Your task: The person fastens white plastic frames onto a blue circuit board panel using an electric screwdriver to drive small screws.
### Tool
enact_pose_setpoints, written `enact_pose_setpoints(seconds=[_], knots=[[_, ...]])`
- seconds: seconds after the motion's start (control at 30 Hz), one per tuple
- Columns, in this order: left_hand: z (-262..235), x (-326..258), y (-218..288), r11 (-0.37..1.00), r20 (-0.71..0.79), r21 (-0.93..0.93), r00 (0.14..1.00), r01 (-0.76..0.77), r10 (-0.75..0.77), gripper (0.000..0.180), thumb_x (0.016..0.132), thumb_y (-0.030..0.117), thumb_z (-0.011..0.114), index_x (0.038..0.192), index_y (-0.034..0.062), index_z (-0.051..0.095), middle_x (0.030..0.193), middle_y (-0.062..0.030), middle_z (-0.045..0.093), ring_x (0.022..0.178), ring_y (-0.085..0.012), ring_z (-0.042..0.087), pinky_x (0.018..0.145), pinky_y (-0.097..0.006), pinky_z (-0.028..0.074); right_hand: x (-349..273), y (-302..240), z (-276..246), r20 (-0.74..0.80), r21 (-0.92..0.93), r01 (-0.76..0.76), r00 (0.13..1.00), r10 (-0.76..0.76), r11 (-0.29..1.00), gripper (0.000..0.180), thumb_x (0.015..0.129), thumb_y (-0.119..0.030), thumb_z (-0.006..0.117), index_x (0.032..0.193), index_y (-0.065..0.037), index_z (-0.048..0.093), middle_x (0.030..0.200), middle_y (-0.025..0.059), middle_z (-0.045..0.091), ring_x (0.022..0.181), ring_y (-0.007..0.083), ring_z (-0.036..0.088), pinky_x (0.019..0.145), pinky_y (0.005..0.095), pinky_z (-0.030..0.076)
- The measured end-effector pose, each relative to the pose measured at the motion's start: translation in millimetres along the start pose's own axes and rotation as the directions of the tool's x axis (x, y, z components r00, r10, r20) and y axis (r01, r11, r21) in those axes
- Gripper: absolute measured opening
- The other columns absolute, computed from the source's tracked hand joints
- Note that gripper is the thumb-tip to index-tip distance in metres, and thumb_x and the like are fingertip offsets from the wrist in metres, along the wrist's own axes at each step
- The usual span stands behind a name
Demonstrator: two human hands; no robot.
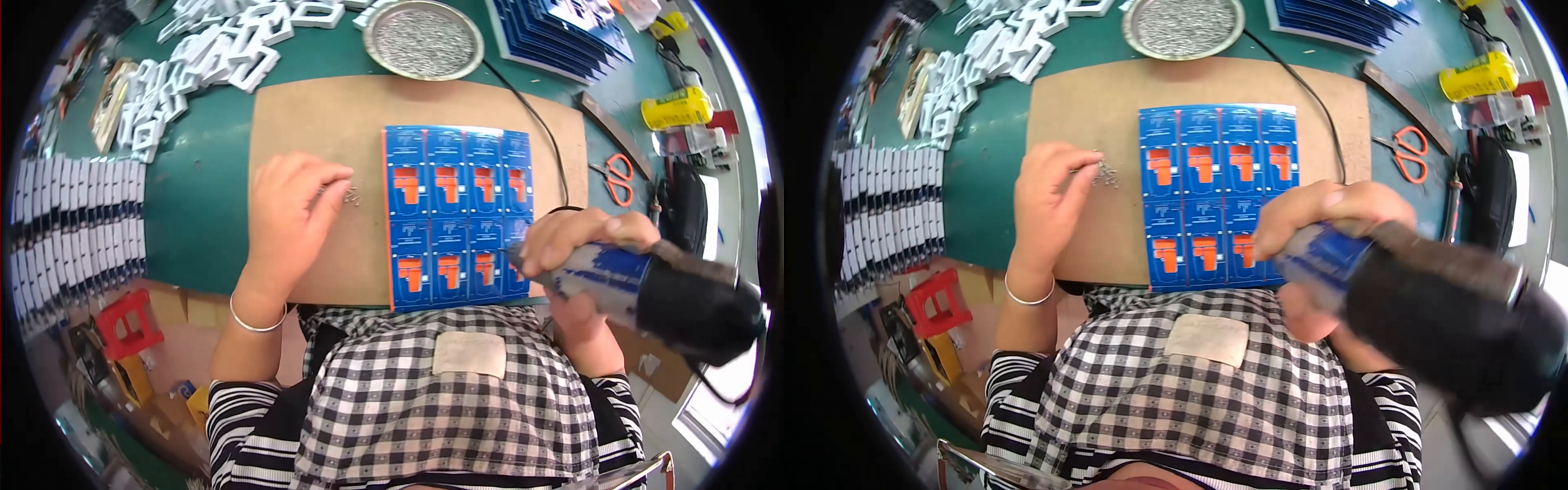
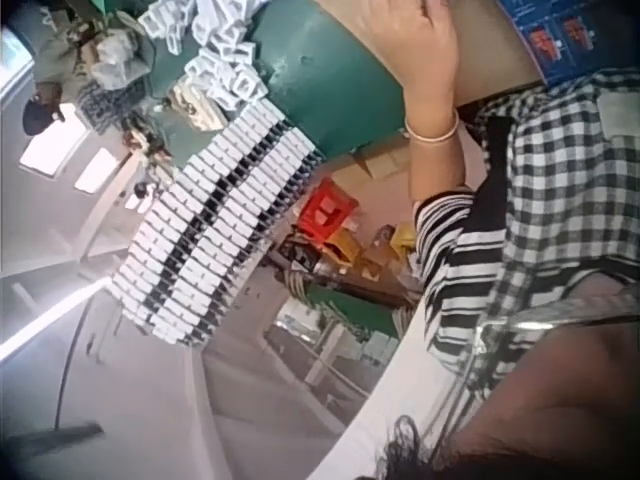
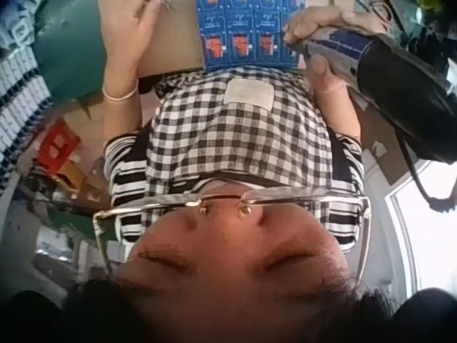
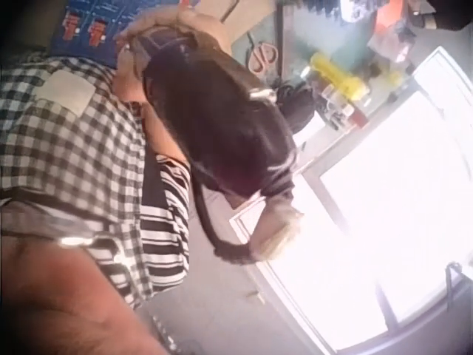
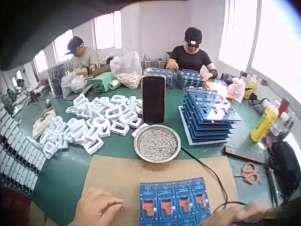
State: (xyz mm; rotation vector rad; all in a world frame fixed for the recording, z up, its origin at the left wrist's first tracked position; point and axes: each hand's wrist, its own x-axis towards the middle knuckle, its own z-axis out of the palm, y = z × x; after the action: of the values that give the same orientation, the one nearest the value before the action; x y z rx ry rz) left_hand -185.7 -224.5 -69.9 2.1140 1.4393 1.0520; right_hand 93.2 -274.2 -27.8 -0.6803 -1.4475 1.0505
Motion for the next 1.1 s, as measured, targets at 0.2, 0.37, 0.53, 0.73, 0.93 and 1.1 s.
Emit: enact_pose_setpoints(seconds=[0.2,0.37,0.53,0.73,0.93,1.1], knots=[[1.2,-11.3,1.3,0.886,0.195,0.375,0.958,-0.272,0.211,0.013,0.07,0.011,0.074,0.082,0.0144,0.069,0.082,0.0023,0.06,0.083,-0.0186,0.054,0.079,-0.035,0.037,13.2,28.5,-32.8,-0.349,0.344,-0.047,0.921,0.174,0.938,0.053,0.085,-0.034,0.055,0.127,-0.009,0.037,0.08,0.0079,0.054,0.061,0.0202,0.056,0.061,0.0367,0.05],[7.2,-9.8,-0.9,0.851,0.222,0.4,0.937,-0.34,0.27,0.015,0.066,0.013,0.074,0.078,0.0169,0.065,0.081,0.0032,0.056,0.084,-0.0183,0.052,0.078,-0.035,0.035,-0.4,23.0,-41.9,-0.354,0.393,0.096,0.934,0.054,0.914,0.063,0.082,-0.039,0.057,0.132,-0.007,0.034,0.079,0.0068,0.054,0.06,0.0191,0.055,0.062,0.0382,0.048],[11.5,-4.5,1.9,0.839,0.26,0.392,0.921,-0.376,0.291,0.015,0.069,0.01,0.071,0.08,0.0157,0.064,0.082,0.002,0.057,0.084,-0.0188,0.052,0.079,-0.036,0.036,2.2,7.2,-37.4,-0.292,0.268,0.237,0.944,-0.156,0.934,0.07,0.079,-0.041,0.056,0.135,-0.007,0.032,0.076,0.0051,0.05,0.059,0.0177,0.054,0.06,0.0365,0.046],[40.7,1.7,67.2,0.93,0.274,-0.008,0.894,-0.367,0.355,0.019,0.071,0.001,0.07,0.087,0.0098,0.065,0.086,-0.0031,0.065,0.081,-0.0217,0.061,0.076,-0.036,0.043,-14.9,-5.3,-46.9,-0.392,0.29,0.236,0.914,-0.109,0.928,0.069,0.082,-0.04,0.058,0.137,-0.01,0.03,0.077,0.0061,0.052,0.06,0.0198,0.056,0.063,0.0385,0.048],[77.9,5.9,94.0,0.936,0.397,-0.177,0.848,-0.304,0.351,0.019,0.068,0.0,0.075,0.085,0.0068,0.066,0.082,-0.0052,0.067,0.078,-0.0212,0.062,0.073,-0.033,0.045,-23.9,-19.7,-50.9,-0.43,0.248,0.224,0.897,-0.1,0.943,0.072,0.081,-0.039,0.062,0.138,-0.01,0.029,0.078,0.0067,0.053,0.063,0.0206,0.057,0.062,0.0384,0.048],[87.0,9.3,94.9,0.916,0.424,-0.125,0.815,-0.38,0.396,0.02,0.065,0.004,0.076,0.082,0.0083,0.066,0.08,-0.0033,0.064,0.077,-0.021,0.06,0.071,-0.033,0.043,-28.9,-9.7,-62.2,-0.394,0.28,0.289,0.904,-0.165,0.916,0.074,0.082,-0.038,0.064,0.14,-0.01,0.028,0.08,0.0075,0.053,0.064,0.0217,0.058,0.065,0.0392,0.049]])
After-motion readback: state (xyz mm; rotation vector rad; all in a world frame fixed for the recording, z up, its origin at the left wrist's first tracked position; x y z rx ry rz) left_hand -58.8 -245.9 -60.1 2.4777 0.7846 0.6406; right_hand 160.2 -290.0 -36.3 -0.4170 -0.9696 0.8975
